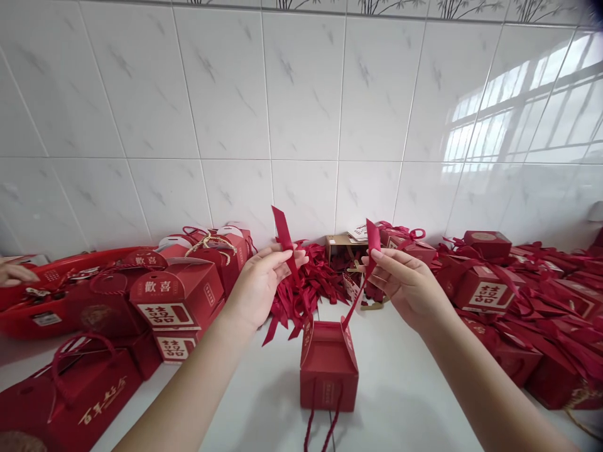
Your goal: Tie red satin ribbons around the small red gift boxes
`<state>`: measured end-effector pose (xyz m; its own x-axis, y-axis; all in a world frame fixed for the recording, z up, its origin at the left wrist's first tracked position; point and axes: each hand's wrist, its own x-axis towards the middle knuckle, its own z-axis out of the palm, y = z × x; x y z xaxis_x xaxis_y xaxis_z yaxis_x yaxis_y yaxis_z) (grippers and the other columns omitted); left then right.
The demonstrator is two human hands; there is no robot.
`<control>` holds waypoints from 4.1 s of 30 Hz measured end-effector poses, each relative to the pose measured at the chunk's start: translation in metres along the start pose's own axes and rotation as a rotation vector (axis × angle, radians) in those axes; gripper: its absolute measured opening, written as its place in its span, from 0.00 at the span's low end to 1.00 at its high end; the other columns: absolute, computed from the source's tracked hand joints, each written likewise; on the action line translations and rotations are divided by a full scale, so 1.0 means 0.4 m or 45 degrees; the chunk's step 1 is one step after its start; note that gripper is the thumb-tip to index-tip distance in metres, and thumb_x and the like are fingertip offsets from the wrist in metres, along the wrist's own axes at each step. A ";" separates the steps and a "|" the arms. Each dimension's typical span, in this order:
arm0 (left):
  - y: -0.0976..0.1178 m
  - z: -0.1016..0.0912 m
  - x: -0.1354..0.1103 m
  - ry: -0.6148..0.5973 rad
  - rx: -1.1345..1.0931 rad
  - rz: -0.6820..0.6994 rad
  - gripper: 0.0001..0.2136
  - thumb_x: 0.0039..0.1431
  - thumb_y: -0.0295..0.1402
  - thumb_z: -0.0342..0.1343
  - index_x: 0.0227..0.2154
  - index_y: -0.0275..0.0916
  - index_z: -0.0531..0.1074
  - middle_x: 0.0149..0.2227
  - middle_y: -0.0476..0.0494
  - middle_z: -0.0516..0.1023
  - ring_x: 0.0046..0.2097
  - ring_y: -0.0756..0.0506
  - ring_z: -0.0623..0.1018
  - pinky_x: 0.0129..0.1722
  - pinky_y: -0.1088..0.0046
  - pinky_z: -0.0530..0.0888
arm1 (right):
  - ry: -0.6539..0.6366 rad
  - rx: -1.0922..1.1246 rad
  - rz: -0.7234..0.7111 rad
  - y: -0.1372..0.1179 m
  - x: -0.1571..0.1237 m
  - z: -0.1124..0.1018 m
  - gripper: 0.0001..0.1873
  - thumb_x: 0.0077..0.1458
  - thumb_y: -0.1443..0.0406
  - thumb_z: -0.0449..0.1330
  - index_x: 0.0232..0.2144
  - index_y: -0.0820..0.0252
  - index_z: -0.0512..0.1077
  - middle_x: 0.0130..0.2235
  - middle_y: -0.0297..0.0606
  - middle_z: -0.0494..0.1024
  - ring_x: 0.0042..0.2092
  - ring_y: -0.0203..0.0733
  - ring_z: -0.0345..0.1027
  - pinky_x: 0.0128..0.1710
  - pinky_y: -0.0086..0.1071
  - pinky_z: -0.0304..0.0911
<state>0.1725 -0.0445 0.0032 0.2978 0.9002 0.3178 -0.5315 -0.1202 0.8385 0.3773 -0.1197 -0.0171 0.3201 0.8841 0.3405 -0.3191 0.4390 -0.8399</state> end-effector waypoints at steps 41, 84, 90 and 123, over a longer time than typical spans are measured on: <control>0.042 0.040 -0.052 -0.422 0.270 -0.071 0.10 0.52 0.35 0.60 0.20 0.37 0.69 0.18 0.54 0.62 0.27 0.52 0.70 0.30 0.76 0.66 | -0.190 -0.260 -0.063 -0.021 -0.021 0.094 0.12 0.45 0.60 0.66 0.29 0.63 0.72 0.23 0.32 0.74 0.17 0.26 0.56 0.16 0.24 0.51; -0.028 -0.265 -0.119 -0.411 2.562 -0.477 0.11 0.34 0.14 0.48 0.15 0.39 0.59 0.20 0.47 0.67 0.20 0.48 0.65 0.21 0.74 0.56 | -0.395 -2.311 0.532 0.024 -0.129 -0.225 0.14 0.50 0.68 0.55 0.14 0.60 0.68 0.19 0.40 0.73 0.21 0.40 0.65 0.22 0.30 0.52; -0.075 -0.246 -0.118 -0.449 2.527 -0.311 0.06 0.45 0.22 0.49 0.22 0.40 0.66 0.30 0.42 0.74 0.35 0.40 0.74 0.34 0.67 0.65 | -0.300 -2.149 0.221 0.073 -0.123 -0.224 0.16 0.56 0.61 0.52 0.42 0.59 0.74 0.46 0.47 0.75 0.43 0.51 0.70 0.38 0.39 0.63; -0.168 -0.152 -0.155 -0.372 0.594 -0.824 0.27 0.42 0.34 0.65 0.41 0.43 0.53 0.40 0.47 0.69 0.43 0.47 0.71 0.42 0.70 0.67 | -0.466 -0.993 0.618 0.212 -0.140 -0.086 0.26 0.45 0.47 0.62 0.36 0.60 0.63 0.25 0.30 0.68 0.27 0.34 0.61 0.25 0.27 0.55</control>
<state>0.1416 -0.0669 -0.1000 0.6576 0.7142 -0.2398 0.1769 0.1630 0.9706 0.3630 -0.1373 -0.1220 -0.0275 0.9930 -0.1153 0.3767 -0.0965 -0.9213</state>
